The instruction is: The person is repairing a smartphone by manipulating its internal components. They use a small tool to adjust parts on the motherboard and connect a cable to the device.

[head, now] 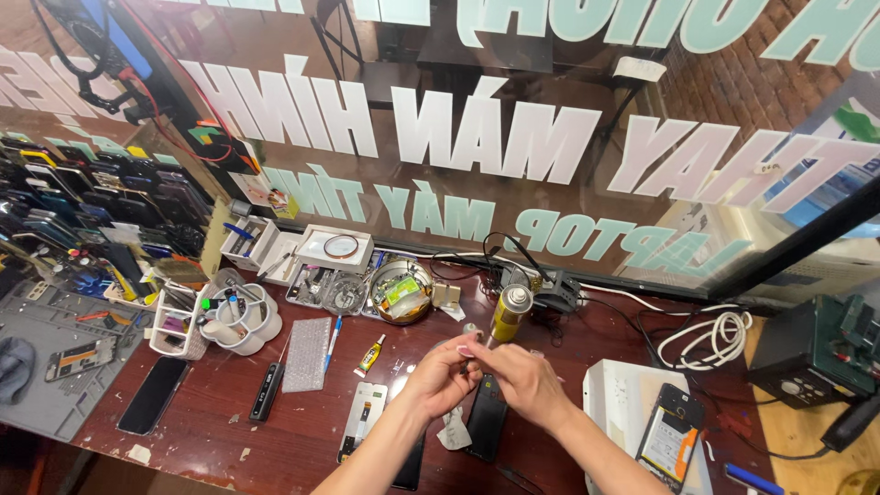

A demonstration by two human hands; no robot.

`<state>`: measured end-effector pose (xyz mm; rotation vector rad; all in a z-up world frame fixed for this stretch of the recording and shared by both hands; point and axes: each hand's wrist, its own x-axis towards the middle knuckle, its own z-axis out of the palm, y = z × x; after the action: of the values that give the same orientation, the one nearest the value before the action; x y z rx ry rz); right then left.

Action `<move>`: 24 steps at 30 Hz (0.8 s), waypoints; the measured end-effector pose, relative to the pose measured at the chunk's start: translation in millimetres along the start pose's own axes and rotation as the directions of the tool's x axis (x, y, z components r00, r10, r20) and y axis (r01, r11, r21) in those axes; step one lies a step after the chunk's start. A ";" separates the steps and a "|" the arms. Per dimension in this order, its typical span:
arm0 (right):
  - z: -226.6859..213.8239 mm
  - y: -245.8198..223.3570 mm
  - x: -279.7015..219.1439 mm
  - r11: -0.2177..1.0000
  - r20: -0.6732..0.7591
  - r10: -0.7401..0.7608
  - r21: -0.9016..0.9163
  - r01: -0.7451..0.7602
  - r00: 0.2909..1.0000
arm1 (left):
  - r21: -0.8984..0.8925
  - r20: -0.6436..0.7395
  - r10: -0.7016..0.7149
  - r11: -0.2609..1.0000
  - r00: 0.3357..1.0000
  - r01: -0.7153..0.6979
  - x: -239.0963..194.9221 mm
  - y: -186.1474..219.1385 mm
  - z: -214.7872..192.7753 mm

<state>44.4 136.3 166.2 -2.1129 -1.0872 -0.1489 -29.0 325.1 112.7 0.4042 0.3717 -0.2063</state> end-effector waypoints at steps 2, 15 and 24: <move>-1.3 15.4 -1.4 0.986 -0.009 0.167 -0.026 -0.168 0.986 | -0.009 0.009 -0.007 1.000 1.000 0.007 2.7 -0.8 -5.0; 15.4 96.9 33.1 0.782 0.166 0.464 -0.538 -0.315 0.870 | 0.410 -0.149 0.154 0.909 0.977 -0.080 -21.3 8.2 30.2; 19.3 98.5 29.8 0.795 0.124 0.441 -0.515 -0.322 0.889 | 0.759 -0.050 0.468 0.592 0.882 -0.271 -24.4 -0.2 33.3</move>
<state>132.1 132.7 109.2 -2.8268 -0.7693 0.0415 -41.0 314.0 150.6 1.3255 0.4289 0.1337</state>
